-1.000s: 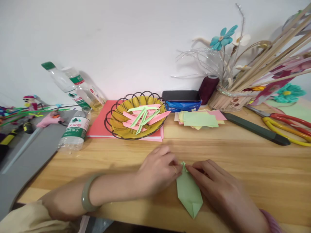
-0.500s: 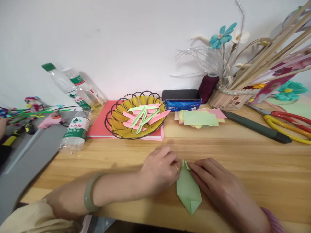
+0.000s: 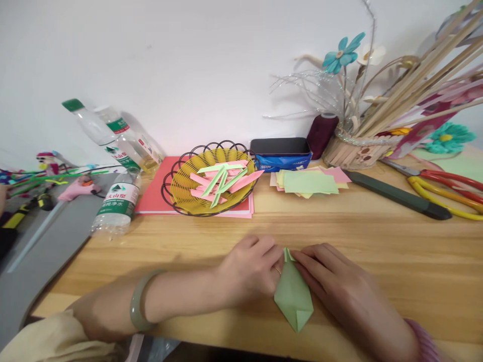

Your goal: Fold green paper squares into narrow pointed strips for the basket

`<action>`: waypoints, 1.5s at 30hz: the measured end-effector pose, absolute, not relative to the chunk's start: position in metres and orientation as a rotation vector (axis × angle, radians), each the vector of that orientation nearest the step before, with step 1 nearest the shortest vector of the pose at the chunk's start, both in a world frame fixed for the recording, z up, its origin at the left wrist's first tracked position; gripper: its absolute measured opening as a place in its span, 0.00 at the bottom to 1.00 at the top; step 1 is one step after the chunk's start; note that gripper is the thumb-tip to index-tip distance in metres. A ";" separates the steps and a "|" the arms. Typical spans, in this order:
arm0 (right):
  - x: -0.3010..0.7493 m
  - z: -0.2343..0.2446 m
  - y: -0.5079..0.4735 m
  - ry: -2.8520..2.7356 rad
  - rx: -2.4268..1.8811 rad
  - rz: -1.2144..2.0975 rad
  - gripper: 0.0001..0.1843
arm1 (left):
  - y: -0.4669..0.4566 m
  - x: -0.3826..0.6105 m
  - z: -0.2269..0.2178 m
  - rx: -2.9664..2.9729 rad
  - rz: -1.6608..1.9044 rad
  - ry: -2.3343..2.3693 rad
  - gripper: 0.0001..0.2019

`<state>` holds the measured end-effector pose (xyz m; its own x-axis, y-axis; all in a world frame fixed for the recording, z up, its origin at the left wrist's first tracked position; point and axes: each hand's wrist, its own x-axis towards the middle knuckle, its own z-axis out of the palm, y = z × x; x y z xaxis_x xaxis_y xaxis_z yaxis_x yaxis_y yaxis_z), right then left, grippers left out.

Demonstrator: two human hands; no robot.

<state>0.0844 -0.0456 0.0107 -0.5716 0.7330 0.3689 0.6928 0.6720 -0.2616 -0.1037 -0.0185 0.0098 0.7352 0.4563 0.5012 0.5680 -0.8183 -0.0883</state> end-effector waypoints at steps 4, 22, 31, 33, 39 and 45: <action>0.084 0.012 -0.046 -2.437 -1.110 0.090 0.13 | -0.018 -0.105 0.012 -2.724 -0.611 -0.725 0.12; 0.083 0.015 -0.049 -2.555 -1.070 -0.011 0.17 | -0.007 -0.118 0.023 -3.058 -0.651 -0.874 0.14; 0.085 0.011 -0.049 -2.574 -1.103 0.036 0.15 | -0.002 -0.125 0.033 -3.205 -0.351 -0.616 0.12; 0.084 0.011 -0.050 -2.593 -1.107 0.015 0.16 | 0.000 -0.127 0.034 -3.205 -0.274 -0.592 0.12; 0.085 0.013 -0.051 -2.601 -1.111 -0.041 0.17 | 0.001 -0.129 0.034 -3.191 -0.075 -0.539 0.17; 0.089 0.013 -0.050 -2.583 -1.101 -0.003 0.18 | 0.000 -0.128 0.034 -3.184 -0.057 -0.536 0.17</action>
